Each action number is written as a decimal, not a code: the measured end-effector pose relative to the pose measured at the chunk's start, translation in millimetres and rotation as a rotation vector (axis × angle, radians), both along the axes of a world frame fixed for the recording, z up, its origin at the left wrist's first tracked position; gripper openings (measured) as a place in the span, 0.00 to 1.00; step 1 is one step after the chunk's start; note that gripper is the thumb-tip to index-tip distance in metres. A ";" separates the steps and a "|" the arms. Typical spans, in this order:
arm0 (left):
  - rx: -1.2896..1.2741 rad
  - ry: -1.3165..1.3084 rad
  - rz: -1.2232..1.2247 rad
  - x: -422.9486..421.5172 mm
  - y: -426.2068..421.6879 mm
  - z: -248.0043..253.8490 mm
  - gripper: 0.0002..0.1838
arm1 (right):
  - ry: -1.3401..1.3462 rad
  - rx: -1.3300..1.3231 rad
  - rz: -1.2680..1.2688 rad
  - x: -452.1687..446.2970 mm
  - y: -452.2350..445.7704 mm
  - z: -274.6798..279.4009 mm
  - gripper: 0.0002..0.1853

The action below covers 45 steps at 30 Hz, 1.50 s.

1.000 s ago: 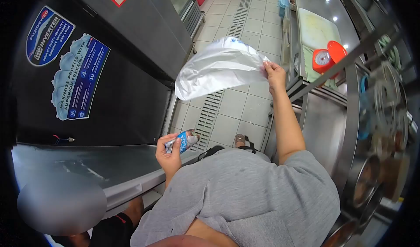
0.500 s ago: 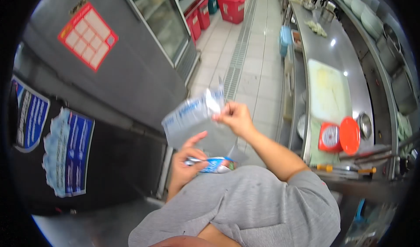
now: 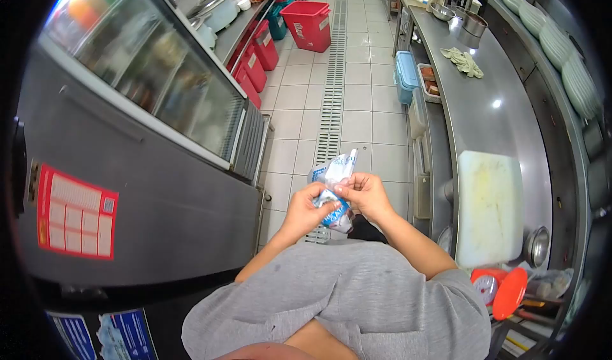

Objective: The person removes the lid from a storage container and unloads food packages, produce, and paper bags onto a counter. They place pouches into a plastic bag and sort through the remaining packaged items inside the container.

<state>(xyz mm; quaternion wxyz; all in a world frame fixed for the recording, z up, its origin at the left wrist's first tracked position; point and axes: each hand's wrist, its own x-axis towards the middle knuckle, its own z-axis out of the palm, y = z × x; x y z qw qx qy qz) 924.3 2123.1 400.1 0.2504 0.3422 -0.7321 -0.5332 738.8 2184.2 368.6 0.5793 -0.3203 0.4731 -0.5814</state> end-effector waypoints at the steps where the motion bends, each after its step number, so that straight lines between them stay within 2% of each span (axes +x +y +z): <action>1: 0.012 -0.004 -0.002 -17.3 -26.7 -6.3 0.09 | 0.045 0.011 -0.052 -18.3 -23.7 -7.1 0.03; 3: 0.191 0.155 0.082 -45.2 -81.4 -11.5 0.08 | 0.029 -0.041 -0.109 -56.9 -78.3 -27.0 0.04; 5: 0.188 0.157 0.171 -59.5 -151.4 -15.6 0.08 | 0.401 -0.034 -0.338 -112.2 -133.1 -58.4 0.03; 7: 0.204 0.240 0.252 -63.5 -215.6 -3.9 0.09 | 0.861 0.082 -0.472 -167.3 -184.0 -44.5 0.05; 8: 0.136 0.232 0.272 -61.7 -248.2 4.9 0.09 | 0.968 0.127 -0.523 -196.9 -210.3 -51.6 0.06; 9: 0.189 0.328 0.306 -61.5 -279.5 4.5 0.09 | 1.082 0.156 -0.573 -228.3 -239.5 -59.3 0.07; 10: 0.209 0.420 0.324 -65.1 -304.8 15.1 0.09 | 1.076 0.192 -0.574 -259.1 -267.1 -73.5 0.08; 12: 0.203 0.315 0.241 -75.3 -351.0 24.5 0.09 | 1.078 0.214 -0.576 -292.0 -322.2 -78.8 0.09; 14: 0.156 0.244 0.205 -91.6 -398.4 19.7 0.09 | 1.286 0.371 -0.330 -298.2 -382.9 -51.5 0.19; 16: 0.241 0.326 0.165 -111.8 -451.4 14.9 0.10 | 1.415 -0.153 -0.378 -292.5 -438.4 -32.7 0.34; 17: 0.238 0.322 0.171 -124.8 -478.6 13.2 0.10 | 1.409 -0.362 -0.273 -290.0 -467.0 -15.0 0.37; 18: 0.227 0.339 0.160 -139.5 -507.0 12.2 0.10 | 1.388 -0.566 -0.173 -285.7 -494.5 -4.4 0.41; 19: 0.215 0.358 0.145 -155.6 -537.5 11.0 0.10 | 1.382 -0.566 -0.179 -280.5 -519.7 -6.0 0.41; 21: 0.219 0.344 0.102 -190.2 -603.7 10.3 0.10 | 1.262 -0.674 -0.010 -279.0 -572.7 -4.2 0.39; 22: 0.164 0.304 0.022 -208.3 -639.1 13.3 0.10 | 1.268 -0.679 -0.023 -283.8 -608.6 -6.7 0.39; 24: 0.119 0.262 -0.054 -237.4 -704.9 17.4 0.10 | 0.849 -0.343 -0.191 -297.8 -670.7 -20.5 0.32; 25: 0.136 0.259 -0.091 -254.0 -741.5 19.4 0.11 | 0.848 -0.341 -0.195 -317.9 -702.8 -22.1 0.32; 27: 0.187 0.240 -0.167 -289.3 -807.2 21.6 0.11 | 1.094 -0.328 0.151 -369.8 -759.8 -29.3 0.20; 28: 0.225 0.258 -0.140 -308.2 -836.5 22.6 0.11 | 1.085 -0.316 0.142 -390.6 -782.7 -33.7 0.20; 30: 0.258 0.246 -0.094 -349.3 -898.4 18.2 0.11 | 0.078 -0.114 0.151 -433.7 -822.0 -42.9 0.09; 31: 0.280 0.244 -0.036 -370.8 -925.9 14.5 0.10 | 0.075 -0.103 0.136 -459.6 -838.7 -37.9 0.09; 32: 0.254 0.133 -0.002 -394.1 -952.0 14.8 0.09 | -0.091 -0.108 0.147 -491.3 -855.4 -28.1 0.08; 33: 0.258 0.141 -0.016 -421.4 -975.6 8.3 0.09 | -0.251 -0.116 0.159 -521.2 -873.8 -16.2 0.07; 35: -0.177 -0.124 0.037 -477.9 -1013.8 -8.3 0.09 | -0.324 -0.085 0.102 -561.1 -911.8 -2.9 0.08; 36: -0.225 -0.196 0.078 -506.8 -1031.1 -12.5 0.09 | -0.359 -0.074 0.067 -581.0 -930.6 -1.0 0.09; 37: -0.207 -0.196 0.086 -531.9 -1044.0 -23.8 0.09 | -0.391 -0.069 0.039 -603.7 -948.0 0.4 0.10; 38: -0.338 -0.074 0.166 -560.4 -1066.7 -35.0 0.09 | -0.431 -0.220 0.119 -629.2 -970.1 -11.8 0.16; 39: -0.469 0.041 0.241 -584.5 -1086.4 -39.1 0.09 | -0.426 -0.228 0.132 -649.0 -993.6 -2.5 0.16; 41: -0.475 0.035 0.317 -623.1 -1112.9 -40.8 0.10 | -0.385 -0.143 0.156 -675.4 -1035.2 16.3 0.21; 42: -0.435 0.123 0.334 -641.1 -1127.2 -46.7 0.11 | -0.329 -0.175 0.225 -693.6 -1058.6 18.0 0.26; 43: -0.382 0.208 0.355 -660.1 -1137.6 -47.7 0.11 | -0.324 -0.169 0.237 -707.0 -1081.1 25.9 0.26; 44: -0.394 0.320 0.357 -680.1 -1146.9 -49.2 0.12 | -0.353 -0.179 0.253 -715.1 -1103.7 35.1 0.31; 45: -0.391 0.325 0.381 -704.9 -1154.7 -46.2 0.12 | -0.379 -0.194 0.274 -724.8 -1127.1 42.0 0.35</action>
